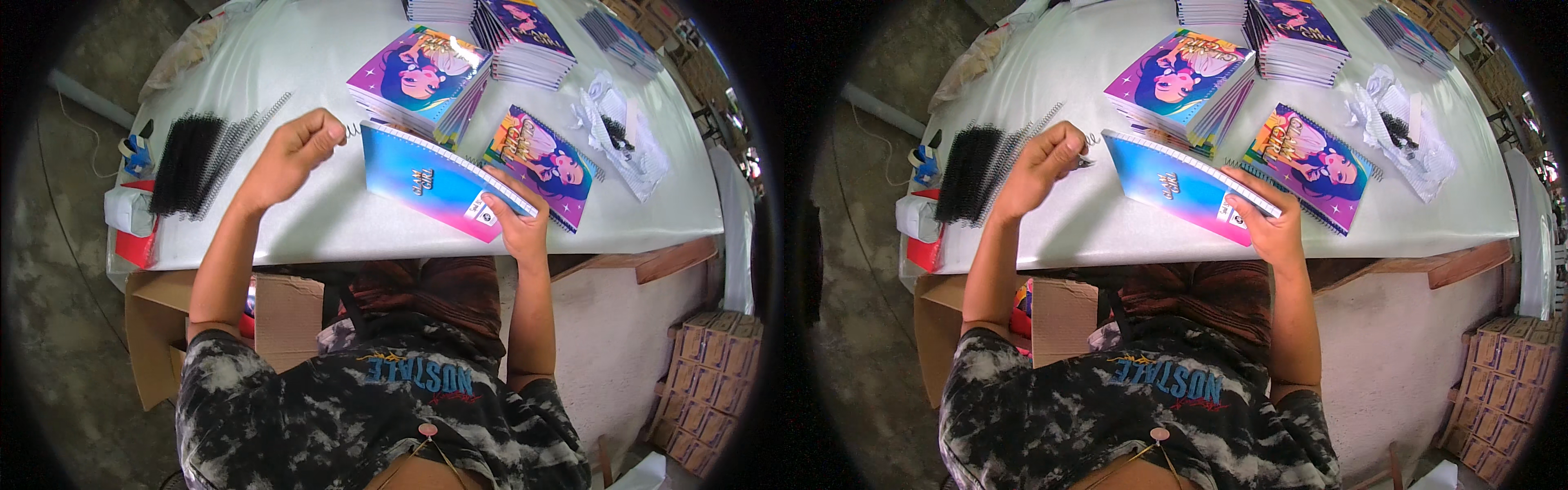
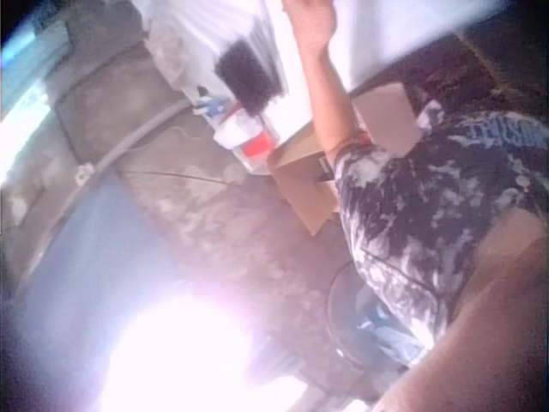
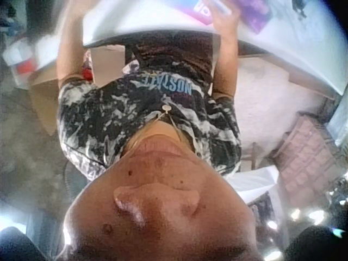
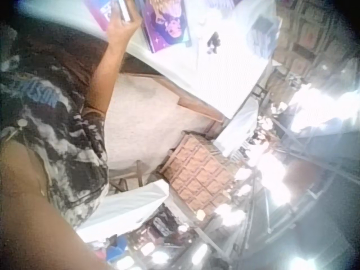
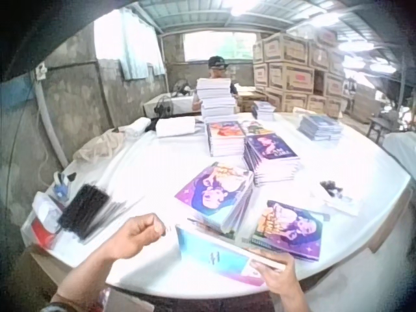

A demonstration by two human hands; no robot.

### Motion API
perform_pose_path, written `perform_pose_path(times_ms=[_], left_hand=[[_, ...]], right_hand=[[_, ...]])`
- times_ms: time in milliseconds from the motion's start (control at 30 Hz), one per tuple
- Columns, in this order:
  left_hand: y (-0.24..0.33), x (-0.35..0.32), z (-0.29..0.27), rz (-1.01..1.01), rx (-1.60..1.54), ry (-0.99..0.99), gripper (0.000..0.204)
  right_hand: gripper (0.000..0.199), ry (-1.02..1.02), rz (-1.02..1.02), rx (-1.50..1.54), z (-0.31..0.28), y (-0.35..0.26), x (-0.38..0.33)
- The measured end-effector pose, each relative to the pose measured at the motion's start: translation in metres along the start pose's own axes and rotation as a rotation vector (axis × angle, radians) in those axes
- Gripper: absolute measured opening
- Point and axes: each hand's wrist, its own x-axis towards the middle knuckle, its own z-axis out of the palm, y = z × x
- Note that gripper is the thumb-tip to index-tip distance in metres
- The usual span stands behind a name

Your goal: The person assembles spiral-bound notebooks by inserting metal coils into pre-punched holes. They use pliers to secure the ends of the coils and stack the completed notebooks on the table.

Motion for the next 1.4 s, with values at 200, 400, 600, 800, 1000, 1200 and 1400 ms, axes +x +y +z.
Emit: perform_pose_path(times_ms=[200,400,600,800,1000,1200,1400], left_hand=[[-0.015,0.001,0.01,-0.029,-0.045,0.056,0.029],[-0.008,0.004,0.009,-0.1,-0.141,0.053,0.019],[0.018,0.003,-0.012,0.288,0.391,-0.03,0.012],[0.045,-0.003,-0.014,0.279,0.865,-0.119,0.019],[0.047,-0.002,0.002,0.647,1.077,0.055,0.026],[0.051,-0.009,0.007,0.664,1.088,0.063,0.029],[0.063,-0.011,0.009,0.524,1.09,-0.058,0.026]], right_hand=[[0.026,-0.102,-0.083,-0.073,0.002,-0.009,0.002],[0.026,-0.12,-0.167,-0.078,0.0,-0.002,0.002],[0.024,-0.153,-0.056,-0.011,0.0,-0.01,-0.001],[0.026,-0.124,0.085,-0.101,0.002,0.003,-0.015],[0.027,-0.176,-0.146,-0.167,0.01,-0.001,-0.012],[0.03,-0.172,-0.215,-0.197,0.012,0.004,-0.018],[0.032,-0.151,-0.273,-0.241,0.014,-0.001,-0.019]])
